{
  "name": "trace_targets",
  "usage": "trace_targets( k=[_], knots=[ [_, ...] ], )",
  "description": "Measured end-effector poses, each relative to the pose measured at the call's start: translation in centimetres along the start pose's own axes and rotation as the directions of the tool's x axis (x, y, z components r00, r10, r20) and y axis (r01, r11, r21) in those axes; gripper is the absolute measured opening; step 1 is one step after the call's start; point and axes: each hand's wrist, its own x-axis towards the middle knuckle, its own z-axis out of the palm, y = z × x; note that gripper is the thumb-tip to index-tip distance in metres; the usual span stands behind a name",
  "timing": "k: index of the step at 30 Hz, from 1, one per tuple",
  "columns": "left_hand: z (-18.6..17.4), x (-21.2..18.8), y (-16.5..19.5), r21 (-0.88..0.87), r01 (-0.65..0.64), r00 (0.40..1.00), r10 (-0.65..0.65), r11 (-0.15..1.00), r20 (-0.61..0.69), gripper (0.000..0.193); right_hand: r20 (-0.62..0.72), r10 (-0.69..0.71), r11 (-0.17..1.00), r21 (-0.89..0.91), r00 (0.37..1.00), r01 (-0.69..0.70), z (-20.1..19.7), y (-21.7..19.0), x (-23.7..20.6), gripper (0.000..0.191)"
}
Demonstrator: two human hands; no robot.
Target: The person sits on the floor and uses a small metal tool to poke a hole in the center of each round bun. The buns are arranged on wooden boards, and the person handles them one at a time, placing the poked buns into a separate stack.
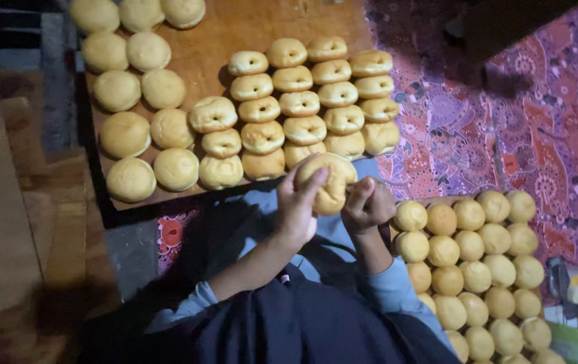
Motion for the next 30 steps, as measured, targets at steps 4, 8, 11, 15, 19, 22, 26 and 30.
trace_targets(
  k=[4, 8, 11, 15, 19, 22, 26, 30],
  knots=[
    [-1.6, 1.3, 1.3, 0.044, 0.071, 0.991, -0.075, 0.997, 0.108, 0.045, 0.098, 0.249, 0.965, 0.059, 0.963, -0.256, 0.6, -0.2, -0.6, 0.031],
    [-4.0, 2.7, 2.5, 0.183, 0.161, 0.914, -0.216, 0.970, 0.343, 0.038, 0.430, 0.265, 0.860, 0.299, 0.863, -0.413, -0.2, 0.6, -0.3, 0.030],
    [-4.1, 2.3, 1.1, 0.101, 0.060, 0.981, -0.078, 0.993, 0.179, 0.028, 0.284, 0.111, 0.968, 0.187, 0.952, -0.168, -0.1, 1.5, -0.6, 0.031],
    [-4.9, 2.5, 0.0, 0.097, 0.063, 0.991, -0.074, 0.993, 0.110, 0.027, 0.151, 0.057, 0.990, 0.121, 0.987, -0.076, 1.9, 1.4, -2.8, 0.029],
    [-6.3, 3.3, 0.0, 0.113, 0.199, 0.958, -0.217, 0.973, 0.185, 0.027, 0.487, 0.346, 0.782, 0.324, 0.802, -0.533, 2.2, 1.5, -4.4, 0.027],
    [-6.0, 2.7, -0.9, 0.055, 0.165, 0.984, -0.168, 0.985, 0.051, 0.025, 0.366, 0.237, 0.901, 0.264, 0.900, -0.345, 2.4, 1.9, -3.8, 0.030],
    [-5.2, 2.1, -0.5, 0.087, 0.045, 0.999, -0.043, 0.995, -0.022, 0.040, 0.201, -0.022, 0.968, 0.250, 0.979, -0.030, 4.7, 1.2, -1.5, 0.027],
    [-6.2, 2.5, 4.6, 0.771, -0.571, 0.821, 0.184, 0.281, 0.541, 0.082, 0.353, 0.132, 0.971, 0.144, 0.926, -0.193, 5.4, -1.1, 0.4, 0.028]
  ],
)
